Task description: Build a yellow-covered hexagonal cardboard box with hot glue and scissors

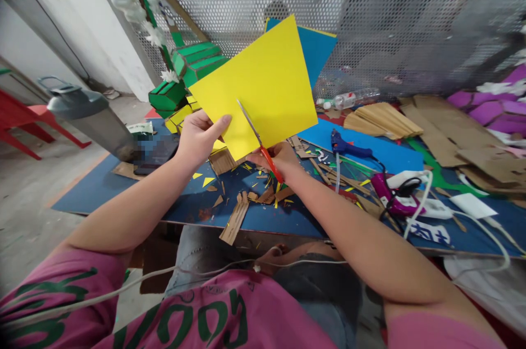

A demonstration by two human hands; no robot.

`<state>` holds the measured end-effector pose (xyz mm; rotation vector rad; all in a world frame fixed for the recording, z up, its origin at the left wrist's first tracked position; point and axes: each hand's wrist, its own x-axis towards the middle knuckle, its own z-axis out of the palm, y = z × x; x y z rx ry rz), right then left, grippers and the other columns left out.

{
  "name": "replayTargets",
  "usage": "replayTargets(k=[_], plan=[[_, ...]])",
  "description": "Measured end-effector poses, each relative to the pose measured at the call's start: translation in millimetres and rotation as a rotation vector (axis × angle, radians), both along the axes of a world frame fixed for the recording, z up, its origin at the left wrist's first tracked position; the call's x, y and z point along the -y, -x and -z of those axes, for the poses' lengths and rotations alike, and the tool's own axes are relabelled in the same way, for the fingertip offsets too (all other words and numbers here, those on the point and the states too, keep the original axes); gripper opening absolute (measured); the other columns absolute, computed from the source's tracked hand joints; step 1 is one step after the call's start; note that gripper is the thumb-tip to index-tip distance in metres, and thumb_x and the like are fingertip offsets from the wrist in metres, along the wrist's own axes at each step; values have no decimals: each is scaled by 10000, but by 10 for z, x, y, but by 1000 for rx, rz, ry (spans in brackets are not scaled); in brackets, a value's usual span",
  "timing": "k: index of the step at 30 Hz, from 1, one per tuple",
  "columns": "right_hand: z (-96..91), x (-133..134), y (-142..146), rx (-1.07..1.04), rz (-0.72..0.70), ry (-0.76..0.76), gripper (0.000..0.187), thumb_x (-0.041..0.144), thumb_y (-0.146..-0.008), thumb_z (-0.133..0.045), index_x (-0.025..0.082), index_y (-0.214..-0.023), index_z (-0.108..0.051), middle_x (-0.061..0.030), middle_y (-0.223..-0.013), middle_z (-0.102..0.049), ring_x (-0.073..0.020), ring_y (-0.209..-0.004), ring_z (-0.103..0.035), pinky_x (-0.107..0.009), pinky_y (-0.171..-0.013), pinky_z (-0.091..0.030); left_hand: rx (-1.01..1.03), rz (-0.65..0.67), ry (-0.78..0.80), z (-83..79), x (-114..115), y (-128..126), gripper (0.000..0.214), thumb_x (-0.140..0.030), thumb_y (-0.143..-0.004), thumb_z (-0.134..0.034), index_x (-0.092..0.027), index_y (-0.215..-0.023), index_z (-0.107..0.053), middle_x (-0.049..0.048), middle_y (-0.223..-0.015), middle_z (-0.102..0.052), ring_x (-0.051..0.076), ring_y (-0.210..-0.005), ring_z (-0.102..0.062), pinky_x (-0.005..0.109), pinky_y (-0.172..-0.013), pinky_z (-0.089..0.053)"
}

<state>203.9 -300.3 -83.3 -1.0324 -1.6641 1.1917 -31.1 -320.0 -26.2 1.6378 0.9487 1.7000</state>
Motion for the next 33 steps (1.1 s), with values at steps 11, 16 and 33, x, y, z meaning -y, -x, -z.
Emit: replayTargets(k=[11, 16, 33], plan=[[-141, 39, -101, -188, -232, 191, 461, 406, -511, -1110, 199, -776, -794, -13, -783, -749, -159, -729, -677, -261, -658, -532, -60, 0, -29, -70, 2, 69, 535, -735, -857, -910, -209, -919, -840, 27, -775, -789, 107, -559, -628, 215, -493, -552], [4, -106, -201, -217, -244, 300, 424, 327, -470, -1097, 237, -788, -831, -13, -857, -824, -165, -776, -735, -270, -754, -615, -82, 52, -10, -88, 3, 89, 528, -724, -856, -911, -205, -886, -823, 12, -731, -759, 107, -559, -620, 217, -503, -555], [-115, 51, -143, -190, -211, 315, 430, 332, -461, -1094, 200, -745, -800, -20, -828, -832, -177, -713, -771, -334, -797, -657, -98, 37, -21, -94, 15, 105, 529, -730, -874, -901, -217, -827, -779, 23, -724, -759, 120, -559, -640, 238, -502, -543]])
